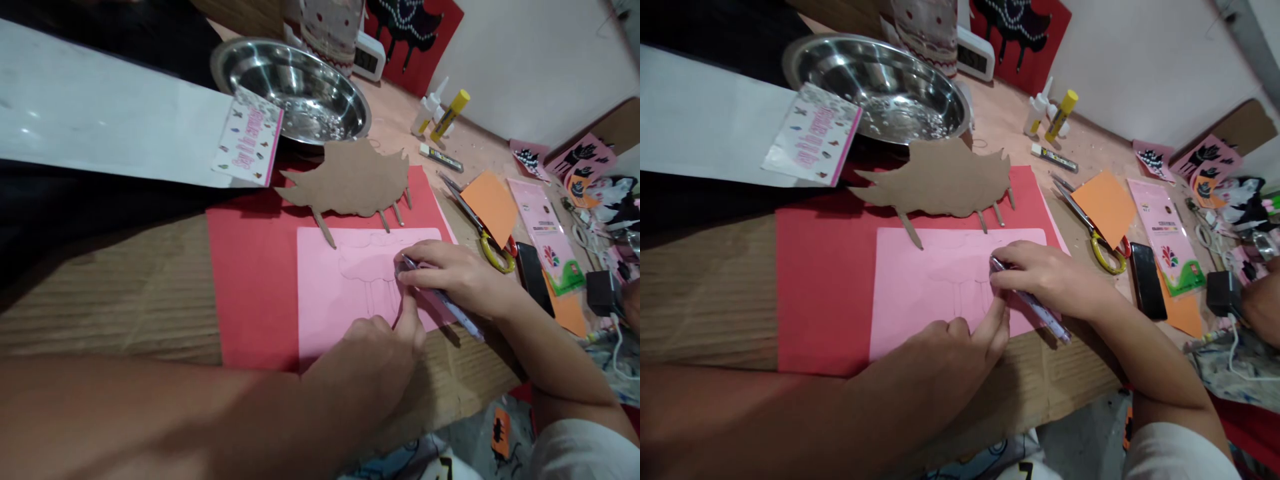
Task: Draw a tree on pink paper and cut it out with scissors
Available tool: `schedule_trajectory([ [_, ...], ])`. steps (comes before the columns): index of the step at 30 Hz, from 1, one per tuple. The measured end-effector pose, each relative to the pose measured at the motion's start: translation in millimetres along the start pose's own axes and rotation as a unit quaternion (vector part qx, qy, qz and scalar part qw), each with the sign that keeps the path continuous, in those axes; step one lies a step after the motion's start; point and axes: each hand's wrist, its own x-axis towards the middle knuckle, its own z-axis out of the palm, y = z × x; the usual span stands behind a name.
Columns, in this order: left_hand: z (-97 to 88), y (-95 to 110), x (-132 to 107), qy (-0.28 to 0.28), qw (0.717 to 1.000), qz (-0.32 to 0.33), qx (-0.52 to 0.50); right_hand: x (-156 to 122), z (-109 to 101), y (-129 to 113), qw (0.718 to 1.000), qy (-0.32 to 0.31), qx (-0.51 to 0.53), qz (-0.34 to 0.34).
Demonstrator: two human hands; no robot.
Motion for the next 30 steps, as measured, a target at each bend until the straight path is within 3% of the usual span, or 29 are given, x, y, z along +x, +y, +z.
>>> schedule_trajectory([
  [8, 9.2, 3.0, -3.9, 0.072, 0.996, -0.009, 0.042, 0.4, 1.5, -3.8, 1.0, 0.003, 0.012, 0.008],
  [11, 14.6, 4.1, -4.9, 0.075, 0.996, -0.011, 0.053, -1.4, 5.3, 6.0, 0.999, 0.037, 0.014, 0.027],
  [13, 17.6, 4.3, -5.2, 0.083, 0.995, -0.01, 0.053, -3.9, 6.7, 18.6, 0.992, 0.095, -0.009, 0.077],
  [16, 20.7, 3.6, -5.6, 0.113, 0.992, -0.013, 0.053, -6.2, 8.7, 31.5, 0.958, 0.237, -0.04, 0.159],
  [19, 22.0, 2.4, -7.0, 0.116, 0.992, 0.004, 0.052, -3.9, 13.8, 18.9, 0.924, 0.341, 0.058, 0.165],
  [22, 22.7, 2.2, -9.9, 0.129, 0.989, 0.028, 0.067, 4.0, 23.8, -10.9, 0.909, 0.336, 0.185, 0.161],
  [25, 24.6, 4.1, -13.6, 0.162, 0.983, 0.01, 0.084, 12.5, 36.7, -29.5, 0.875, 0.296, 0.295, 0.243],
  [27, 26.5, 5.7, -15.7, 0.172, 0.981, 0.002, 0.094, 14.9, 45.2, -29.4, 0.855, 0.275, 0.339, 0.281],
  [30, 28.6, 7.0, -17.0, 0.176, 0.979, 0.003, 0.101, 13.7, 54.7, -20.2, 0.858, 0.267, 0.333, 0.285],
])
